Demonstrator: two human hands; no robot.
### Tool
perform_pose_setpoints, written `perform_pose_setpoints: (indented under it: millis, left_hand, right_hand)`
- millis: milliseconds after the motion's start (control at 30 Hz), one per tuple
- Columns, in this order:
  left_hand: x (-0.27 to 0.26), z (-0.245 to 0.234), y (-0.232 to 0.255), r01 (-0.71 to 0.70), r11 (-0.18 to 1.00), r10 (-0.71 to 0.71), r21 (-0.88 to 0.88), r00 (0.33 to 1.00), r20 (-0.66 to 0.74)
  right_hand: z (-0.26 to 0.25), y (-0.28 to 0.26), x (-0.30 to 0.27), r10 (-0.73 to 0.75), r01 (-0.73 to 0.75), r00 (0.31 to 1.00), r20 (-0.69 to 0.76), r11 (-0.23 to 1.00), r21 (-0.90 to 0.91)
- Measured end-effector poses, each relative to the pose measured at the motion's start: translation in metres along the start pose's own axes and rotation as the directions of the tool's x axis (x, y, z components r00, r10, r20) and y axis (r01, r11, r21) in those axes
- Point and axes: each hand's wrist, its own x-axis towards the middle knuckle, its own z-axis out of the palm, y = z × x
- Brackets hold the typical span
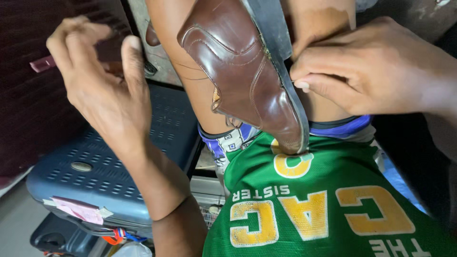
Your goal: The person stitches the sole of a brown leather shoe using a needle and thread. They repeatedly push the needle through the seam and pull the thread tight to secure the sole to the upper.
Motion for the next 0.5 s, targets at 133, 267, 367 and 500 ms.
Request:
perform_pose_setpoints:
  millis: [133,267,367,500]
  left_hand:
    - [0.009,0.012,0.023,-0.224,0.965,0.223,0.134,0.975,0.025]
    - [0.02,0.014,0.039,-0.224,0.969,0.201,0.103,0.96,0.196]
    - [0.021,0.019,0.047,-0.252,0.935,0.206,0.249,0.959,0.197]
    - [0.012,0.022,0.036,-0.38,0.899,0.335,0.217,0.916,0.219]
  right_hand:
    - [0.0,0.005,-0.002,0.017,-0.016,1.0,-0.016,0.996,0.092]
    - [0.0,0.005,0.007,0.062,-0.066,0.998,0.025,0.978,0.198]
    - [0.001,0.01,0.008,0.085,-0.094,0.995,0.055,0.979,0.183]
    - [0.003,0.013,0.008,0.028,-0.03,1.0,0.011,0.979,0.203]
